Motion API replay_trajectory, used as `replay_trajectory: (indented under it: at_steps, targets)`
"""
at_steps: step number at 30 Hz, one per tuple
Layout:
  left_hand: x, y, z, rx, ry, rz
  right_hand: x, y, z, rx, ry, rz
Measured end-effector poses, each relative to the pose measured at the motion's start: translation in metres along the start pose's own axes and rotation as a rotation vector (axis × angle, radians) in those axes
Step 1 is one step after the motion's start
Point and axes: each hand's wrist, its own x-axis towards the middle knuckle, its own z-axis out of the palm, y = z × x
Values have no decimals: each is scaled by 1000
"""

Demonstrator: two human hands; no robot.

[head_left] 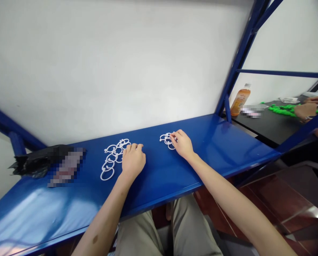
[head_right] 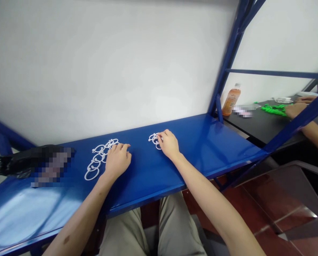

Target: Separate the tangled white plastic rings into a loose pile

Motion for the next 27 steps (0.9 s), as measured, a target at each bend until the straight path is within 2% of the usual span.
replay_trajectory:
  at_steps: [4, 9, 12, 15, 19, 22, 27]
  targets:
    - [-1, -5, 1, 47, -51, -25, 8, 12, -4, -93, -13, 53]
    - [0, -3, -1, 32, -97, 1, 13, 12, 2, -119, -29, 54]
    - [0, -1, -2, 30, -67, 6, 13, 12, 4, -105, -29, 50]
    - [-1, -1, -2, 86, -1, -45, 12, 12, 3, -89, -26, 42]
    - [-3, 1, -1, 115, -39, -48, 10, 11, 0, -87, -15, 40]
    - [-4, 4, -1, 56, -53, -11, 7, 9, -3, -67, -4, 28]
    - [0, 6, -5, -194, 73, -27, -1, -6, -4, 7, -24, -55]
